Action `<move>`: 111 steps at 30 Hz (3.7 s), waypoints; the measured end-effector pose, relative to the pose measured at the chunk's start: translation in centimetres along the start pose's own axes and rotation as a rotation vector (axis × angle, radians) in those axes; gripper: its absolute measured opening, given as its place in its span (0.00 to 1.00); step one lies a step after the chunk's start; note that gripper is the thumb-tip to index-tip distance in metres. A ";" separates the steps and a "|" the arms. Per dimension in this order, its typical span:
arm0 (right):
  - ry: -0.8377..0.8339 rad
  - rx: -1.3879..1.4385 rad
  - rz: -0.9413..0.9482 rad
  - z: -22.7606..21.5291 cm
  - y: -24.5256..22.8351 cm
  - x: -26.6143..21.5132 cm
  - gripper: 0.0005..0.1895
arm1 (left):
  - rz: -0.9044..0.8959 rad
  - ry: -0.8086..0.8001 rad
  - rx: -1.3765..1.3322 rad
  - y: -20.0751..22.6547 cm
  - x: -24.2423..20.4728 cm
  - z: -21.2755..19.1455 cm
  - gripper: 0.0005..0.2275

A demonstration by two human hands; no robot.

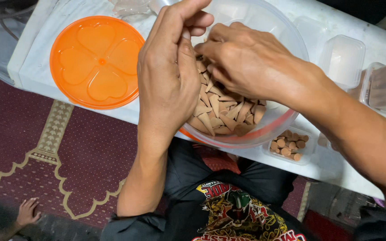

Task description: The person picks up cone-shaped items from a large bowl and places them into small plastic containers by hand.

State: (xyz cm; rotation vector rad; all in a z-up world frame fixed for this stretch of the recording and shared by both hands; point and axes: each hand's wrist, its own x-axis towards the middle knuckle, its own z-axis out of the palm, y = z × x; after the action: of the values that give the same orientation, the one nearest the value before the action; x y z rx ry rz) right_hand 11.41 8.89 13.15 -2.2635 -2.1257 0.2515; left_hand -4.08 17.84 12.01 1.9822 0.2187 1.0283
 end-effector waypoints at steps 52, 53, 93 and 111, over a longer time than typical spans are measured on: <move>-0.069 0.296 0.091 -2.9 1.8 -4.6 0.12 | 0.022 -0.065 0.067 1.0 0.0 -0.2 0.11; 0.020 0.218 0.016 -2.7 2.0 -5.0 0.11 | 0.030 -0.070 0.085 1.1 0.1 -0.2 0.11; -0.782 0.057 0.464 -2.9 -2.4 -3.2 0.10 | 0.073 -0.098 0.173 1.2 0.2 -0.2 0.07; -0.830 -0.073 0.430 -4.7 -0.8 -3.9 0.09 | 0.025 -0.148 0.158 1.7 0.3 -0.4 0.11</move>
State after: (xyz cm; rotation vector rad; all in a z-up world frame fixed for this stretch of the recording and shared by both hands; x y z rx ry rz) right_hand 11.01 5.45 18.29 -2.9881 -1.8386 1.3459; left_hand -4.51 17.20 13.60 2.1984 0.1998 0.8987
